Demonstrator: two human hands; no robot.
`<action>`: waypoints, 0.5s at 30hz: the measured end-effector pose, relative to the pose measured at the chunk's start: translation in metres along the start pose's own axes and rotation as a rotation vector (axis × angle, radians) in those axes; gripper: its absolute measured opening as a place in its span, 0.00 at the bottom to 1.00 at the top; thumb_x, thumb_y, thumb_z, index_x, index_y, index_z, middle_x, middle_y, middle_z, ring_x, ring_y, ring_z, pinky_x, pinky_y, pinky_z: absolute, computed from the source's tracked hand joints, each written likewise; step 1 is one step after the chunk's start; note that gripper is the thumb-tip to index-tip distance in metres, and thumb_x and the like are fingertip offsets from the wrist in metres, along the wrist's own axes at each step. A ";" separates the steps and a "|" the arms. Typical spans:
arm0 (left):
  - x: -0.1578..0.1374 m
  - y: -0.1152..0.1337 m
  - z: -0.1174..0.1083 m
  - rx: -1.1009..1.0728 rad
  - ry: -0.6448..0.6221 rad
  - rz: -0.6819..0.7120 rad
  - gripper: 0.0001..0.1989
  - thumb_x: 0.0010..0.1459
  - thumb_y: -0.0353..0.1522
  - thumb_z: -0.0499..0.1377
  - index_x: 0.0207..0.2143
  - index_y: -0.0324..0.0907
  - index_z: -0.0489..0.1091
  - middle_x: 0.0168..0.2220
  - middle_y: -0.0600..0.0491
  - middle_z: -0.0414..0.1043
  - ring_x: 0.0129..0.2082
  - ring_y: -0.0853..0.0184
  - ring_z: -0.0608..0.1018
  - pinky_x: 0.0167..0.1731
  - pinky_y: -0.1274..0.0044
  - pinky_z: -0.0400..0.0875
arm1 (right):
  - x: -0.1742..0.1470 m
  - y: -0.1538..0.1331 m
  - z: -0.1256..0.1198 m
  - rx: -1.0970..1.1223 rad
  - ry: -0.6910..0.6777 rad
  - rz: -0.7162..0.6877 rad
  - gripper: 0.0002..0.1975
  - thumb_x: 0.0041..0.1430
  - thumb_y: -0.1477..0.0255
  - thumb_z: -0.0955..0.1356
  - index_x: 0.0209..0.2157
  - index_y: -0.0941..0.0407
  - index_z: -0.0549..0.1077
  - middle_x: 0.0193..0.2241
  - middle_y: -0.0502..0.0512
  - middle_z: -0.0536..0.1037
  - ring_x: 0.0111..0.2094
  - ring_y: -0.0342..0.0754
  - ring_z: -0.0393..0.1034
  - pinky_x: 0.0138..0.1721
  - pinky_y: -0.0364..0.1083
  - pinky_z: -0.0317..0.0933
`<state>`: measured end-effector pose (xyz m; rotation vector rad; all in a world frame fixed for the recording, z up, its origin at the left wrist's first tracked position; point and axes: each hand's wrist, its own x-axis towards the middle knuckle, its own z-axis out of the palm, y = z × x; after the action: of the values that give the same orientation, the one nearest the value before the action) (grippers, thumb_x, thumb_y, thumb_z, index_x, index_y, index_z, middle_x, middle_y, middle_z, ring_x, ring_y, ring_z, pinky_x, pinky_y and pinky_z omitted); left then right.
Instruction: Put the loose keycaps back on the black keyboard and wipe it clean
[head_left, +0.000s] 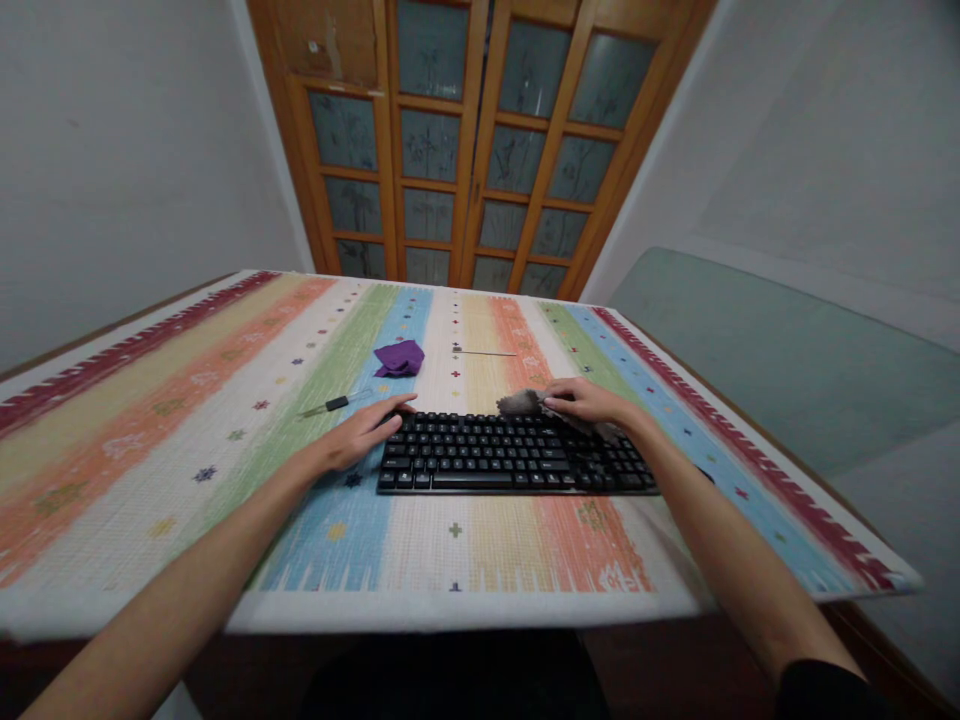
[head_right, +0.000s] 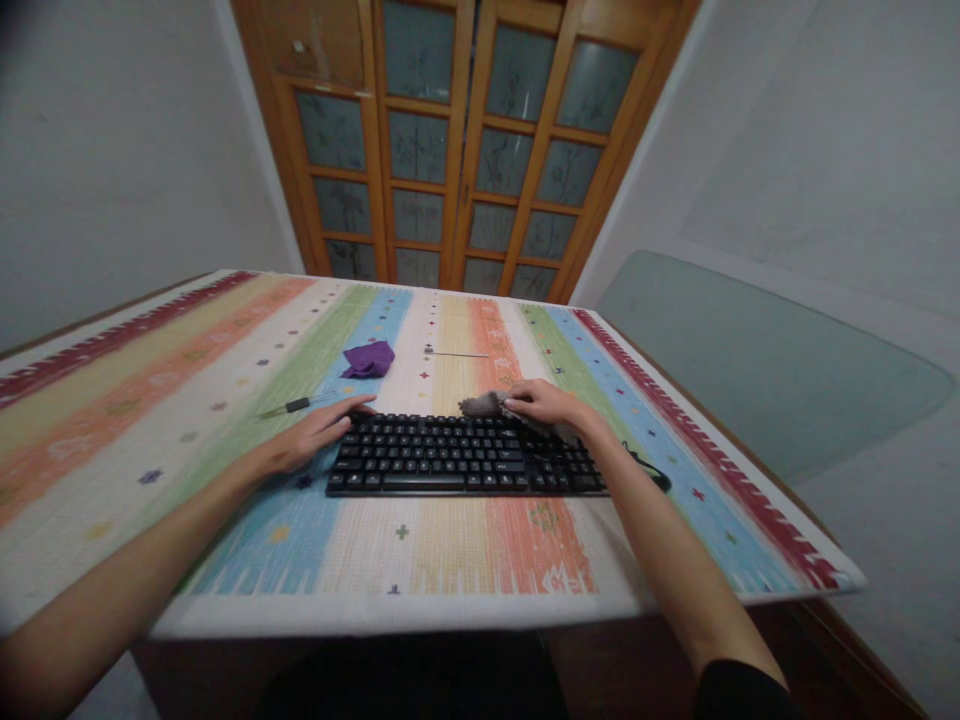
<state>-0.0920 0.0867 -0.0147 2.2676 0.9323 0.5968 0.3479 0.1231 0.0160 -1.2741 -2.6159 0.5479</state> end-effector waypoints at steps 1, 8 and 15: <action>0.000 0.000 0.000 0.000 0.000 -0.004 0.31 0.68 0.44 0.44 0.69 0.43 0.55 0.60 0.43 0.70 0.58 0.51 0.72 0.60 0.62 0.61 | -0.003 0.001 -0.001 0.014 -0.024 -0.006 0.25 0.66 0.52 0.62 0.31 0.57 0.79 0.34 0.57 0.78 0.36 0.51 0.71 0.42 0.49 0.63; -0.001 0.000 0.000 -0.002 0.002 -0.013 0.31 0.68 0.45 0.44 0.69 0.42 0.55 0.61 0.43 0.70 0.58 0.52 0.72 0.60 0.63 0.60 | -0.007 0.003 0.006 0.081 -0.082 -0.002 0.15 0.57 0.59 0.71 0.38 0.56 0.81 0.38 0.57 0.81 0.40 0.53 0.73 0.46 0.51 0.65; -0.001 -0.001 0.000 -0.011 0.003 -0.011 0.31 0.68 0.45 0.45 0.69 0.43 0.56 0.61 0.43 0.69 0.58 0.51 0.72 0.61 0.62 0.59 | 0.002 0.001 0.007 0.045 -0.044 0.026 0.07 0.54 0.67 0.72 0.31 0.56 0.80 0.33 0.54 0.81 0.36 0.51 0.74 0.41 0.48 0.65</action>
<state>-0.0932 0.0867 -0.0152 2.2515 0.9397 0.5992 0.3452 0.1234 0.0094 -1.2992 -2.6097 0.6421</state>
